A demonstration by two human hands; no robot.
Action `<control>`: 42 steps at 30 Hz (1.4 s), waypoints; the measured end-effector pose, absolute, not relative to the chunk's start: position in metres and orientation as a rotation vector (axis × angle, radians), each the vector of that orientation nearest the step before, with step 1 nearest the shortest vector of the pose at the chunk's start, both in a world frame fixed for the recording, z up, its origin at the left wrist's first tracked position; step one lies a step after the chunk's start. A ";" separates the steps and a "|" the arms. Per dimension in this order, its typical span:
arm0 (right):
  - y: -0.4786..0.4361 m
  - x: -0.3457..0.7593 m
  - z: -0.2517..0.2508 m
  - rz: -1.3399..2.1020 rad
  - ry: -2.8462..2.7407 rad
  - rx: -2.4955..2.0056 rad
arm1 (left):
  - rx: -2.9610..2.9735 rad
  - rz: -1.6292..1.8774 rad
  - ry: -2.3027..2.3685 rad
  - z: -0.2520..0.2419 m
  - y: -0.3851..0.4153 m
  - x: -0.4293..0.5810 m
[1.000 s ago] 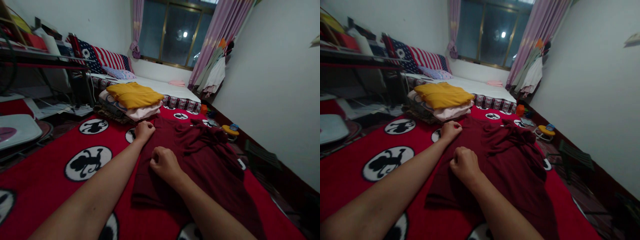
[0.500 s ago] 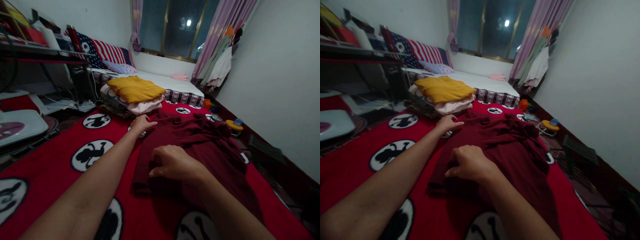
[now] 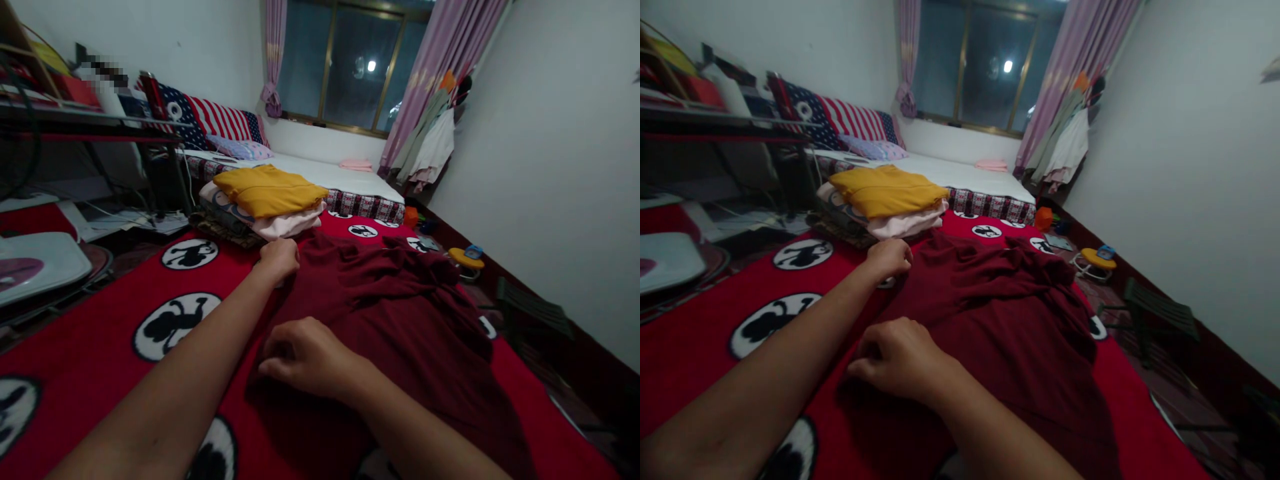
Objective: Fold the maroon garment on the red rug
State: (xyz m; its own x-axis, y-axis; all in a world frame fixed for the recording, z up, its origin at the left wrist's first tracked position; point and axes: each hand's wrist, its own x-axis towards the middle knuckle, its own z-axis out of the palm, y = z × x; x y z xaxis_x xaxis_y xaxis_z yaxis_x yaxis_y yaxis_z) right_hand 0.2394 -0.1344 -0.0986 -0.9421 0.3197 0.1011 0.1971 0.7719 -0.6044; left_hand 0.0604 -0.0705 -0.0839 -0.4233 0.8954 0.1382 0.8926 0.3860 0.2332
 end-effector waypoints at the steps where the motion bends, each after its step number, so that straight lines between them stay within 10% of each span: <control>1: -0.129 0.239 -0.104 0.869 -2.706 -0.467 | 1.768 0.475 2.589 -0.084 -0.070 0.064; 19: -0.107 0.239 -0.146 0.516 -2.585 -0.587 | 1.998 0.246 2.536 -0.077 0.047 0.080; 42: -0.105 0.238 -0.140 0.708 -2.459 -0.646 | 1.837 0.446 2.684 -0.142 -0.017 0.077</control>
State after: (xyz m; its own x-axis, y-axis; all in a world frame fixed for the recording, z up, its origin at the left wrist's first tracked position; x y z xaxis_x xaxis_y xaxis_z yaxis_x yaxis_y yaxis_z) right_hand 0.2382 -0.1053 -0.1400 -0.7643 0.5569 0.3251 0.2987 0.7525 -0.5869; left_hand 0.0772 -0.0173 -0.1422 -0.3670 0.8913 0.2662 0.9295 0.3402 0.1424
